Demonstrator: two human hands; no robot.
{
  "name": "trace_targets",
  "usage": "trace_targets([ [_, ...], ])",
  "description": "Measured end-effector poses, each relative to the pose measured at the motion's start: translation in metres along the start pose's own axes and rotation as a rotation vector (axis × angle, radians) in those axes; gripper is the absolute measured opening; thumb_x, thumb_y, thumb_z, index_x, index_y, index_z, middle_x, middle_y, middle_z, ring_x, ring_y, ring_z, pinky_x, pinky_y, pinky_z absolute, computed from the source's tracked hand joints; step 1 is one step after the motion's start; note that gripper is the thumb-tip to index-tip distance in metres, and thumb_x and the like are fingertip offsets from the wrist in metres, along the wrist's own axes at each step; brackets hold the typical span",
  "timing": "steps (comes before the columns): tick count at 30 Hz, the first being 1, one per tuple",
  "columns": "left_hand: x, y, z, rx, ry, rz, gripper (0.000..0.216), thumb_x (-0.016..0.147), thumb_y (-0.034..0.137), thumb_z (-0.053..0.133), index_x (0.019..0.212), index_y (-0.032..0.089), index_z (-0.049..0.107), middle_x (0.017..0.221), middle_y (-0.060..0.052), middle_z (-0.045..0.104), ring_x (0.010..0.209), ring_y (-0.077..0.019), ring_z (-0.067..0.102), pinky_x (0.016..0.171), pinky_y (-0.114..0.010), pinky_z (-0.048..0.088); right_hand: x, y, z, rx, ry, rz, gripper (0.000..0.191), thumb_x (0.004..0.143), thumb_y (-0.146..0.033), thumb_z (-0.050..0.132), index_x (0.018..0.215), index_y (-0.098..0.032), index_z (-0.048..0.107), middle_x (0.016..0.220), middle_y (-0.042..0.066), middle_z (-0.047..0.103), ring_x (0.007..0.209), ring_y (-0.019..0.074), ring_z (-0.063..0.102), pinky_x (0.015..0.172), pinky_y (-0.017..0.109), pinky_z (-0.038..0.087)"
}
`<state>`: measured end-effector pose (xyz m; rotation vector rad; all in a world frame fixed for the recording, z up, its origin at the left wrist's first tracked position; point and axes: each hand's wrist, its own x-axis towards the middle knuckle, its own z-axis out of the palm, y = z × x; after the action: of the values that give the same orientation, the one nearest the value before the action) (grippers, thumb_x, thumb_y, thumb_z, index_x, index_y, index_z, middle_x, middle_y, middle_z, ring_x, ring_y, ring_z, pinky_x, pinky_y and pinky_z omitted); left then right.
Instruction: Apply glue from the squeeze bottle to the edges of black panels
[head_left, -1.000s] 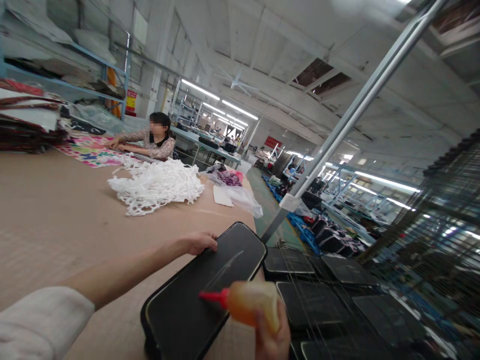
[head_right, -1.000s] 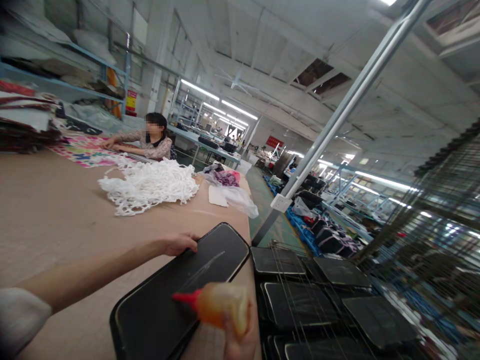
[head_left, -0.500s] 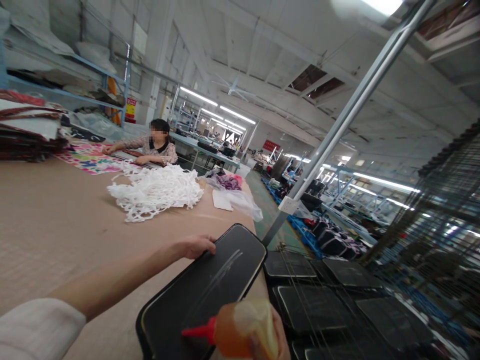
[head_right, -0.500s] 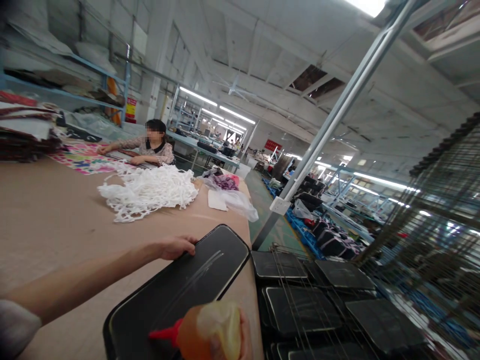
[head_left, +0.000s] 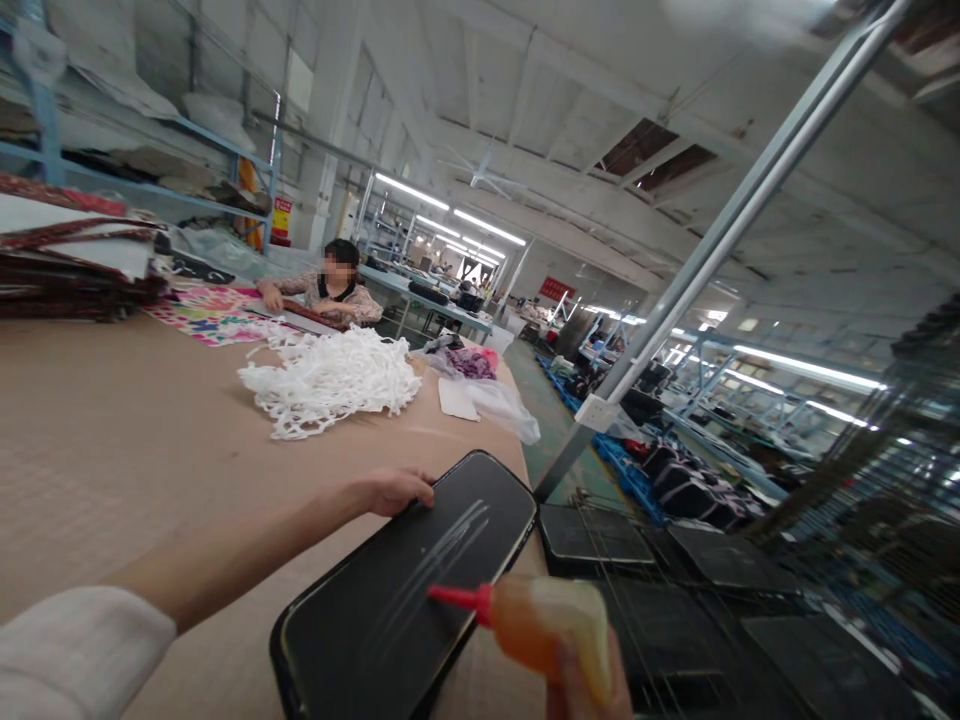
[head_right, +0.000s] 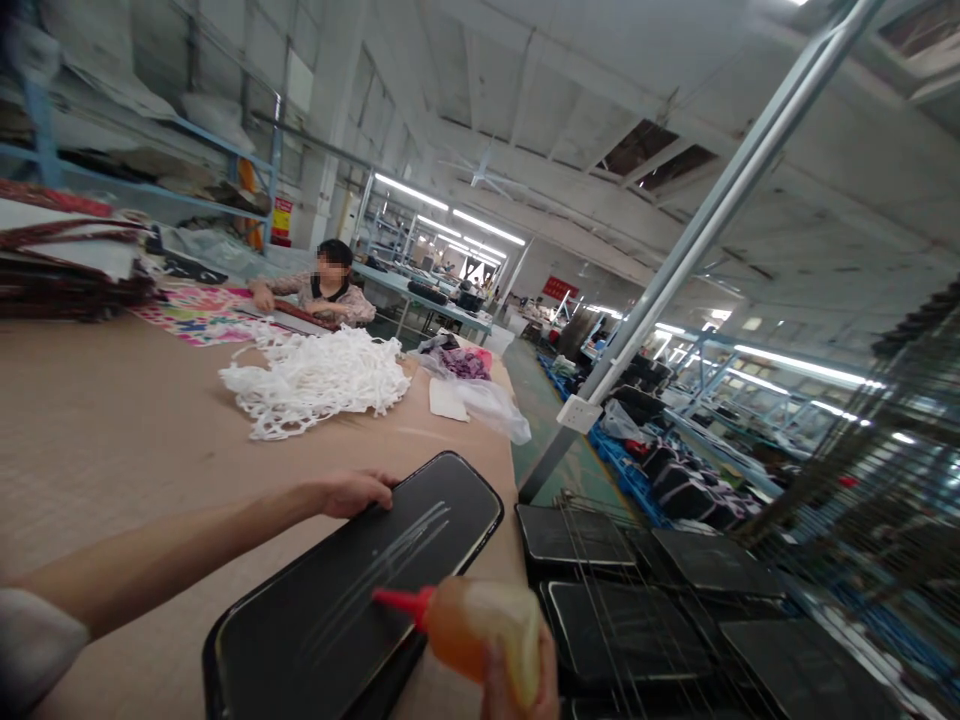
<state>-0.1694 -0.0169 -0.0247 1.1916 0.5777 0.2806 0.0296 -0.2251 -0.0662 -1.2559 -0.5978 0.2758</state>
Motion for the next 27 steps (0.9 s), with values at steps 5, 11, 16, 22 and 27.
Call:
trace_targets([
  [5,-0.003,0.000,0.000,-0.015,-0.015,-0.014,0.035,0.045,0.011,0.052,0.078,0.017,0.064,0.071,0.000,0.070,0.068,-0.0175,0.064,0.067,-0.028,0.049,0.008,-0.014,0.015,0.093,0.070,0.030,0.062,0.057,-0.047,0.075,0.107,-0.020,0.051,0.100,0.004,0.058,0.088,0.0202,0.057,0.073,0.029,0.050],
  [11,0.002,-0.008,-0.005,-0.029,0.004,-0.035,0.035,0.044,0.011,0.051,0.076,0.016,0.064,0.068,-0.001,0.070,0.067,-0.0183,0.064,0.066,-0.029,0.049,-0.015,-0.010,0.021,0.037,-0.112,0.123,0.067,0.053,-0.053,0.075,0.104,-0.015,0.055,0.082,0.005,0.061,0.071,0.0205,0.058,0.061,0.027,0.050],
  [16,0.006,-0.010,0.002,-0.020,-0.063,-0.049,0.033,0.047,0.011,0.053,0.078,0.016,0.064,0.071,0.000,0.070,0.067,-0.0178,0.064,0.068,-0.029,0.049,0.020,-0.030,0.038,0.128,0.033,0.005,0.059,0.057,-0.042,0.076,0.108,-0.022,0.052,0.102,0.000,0.056,0.094,0.0161,0.054,0.082,0.025,0.045],
  [22,0.014,-0.020,-0.018,-0.078,0.069,-0.069,0.035,0.046,0.010,0.053,0.079,0.015,0.061,0.071,-0.002,0.070,0.068,-0.0184,0.064,0.069,-0.030,0.050,-0.009,-0.006,0.016,0.244,-0.105,0.256,0.058,0.056,-0.039,0.077,0.105,-0.016,0.056,0.092,0.007,0.063,0.082,0.0223,0.060,0.068,0.031,0.051],
  [27,0.012,-0.027,-0.042,-0.141,0.232,-0.100,0.029,0.048,0.009,0.055,0.077,0.016,0.057,0.064,-0.001,0.066,0.068,-0.0181,0.063,0.067,-0.029,0.051,0.020,-0.002,-0.036,0.282,0.148,0.198,0.055,0.062,-0.040,0.073,0.110,-0.021,0.054,0.100,0.005,0.063,0.091,0.0258,0.060,0.070,0.038,0.053],
])
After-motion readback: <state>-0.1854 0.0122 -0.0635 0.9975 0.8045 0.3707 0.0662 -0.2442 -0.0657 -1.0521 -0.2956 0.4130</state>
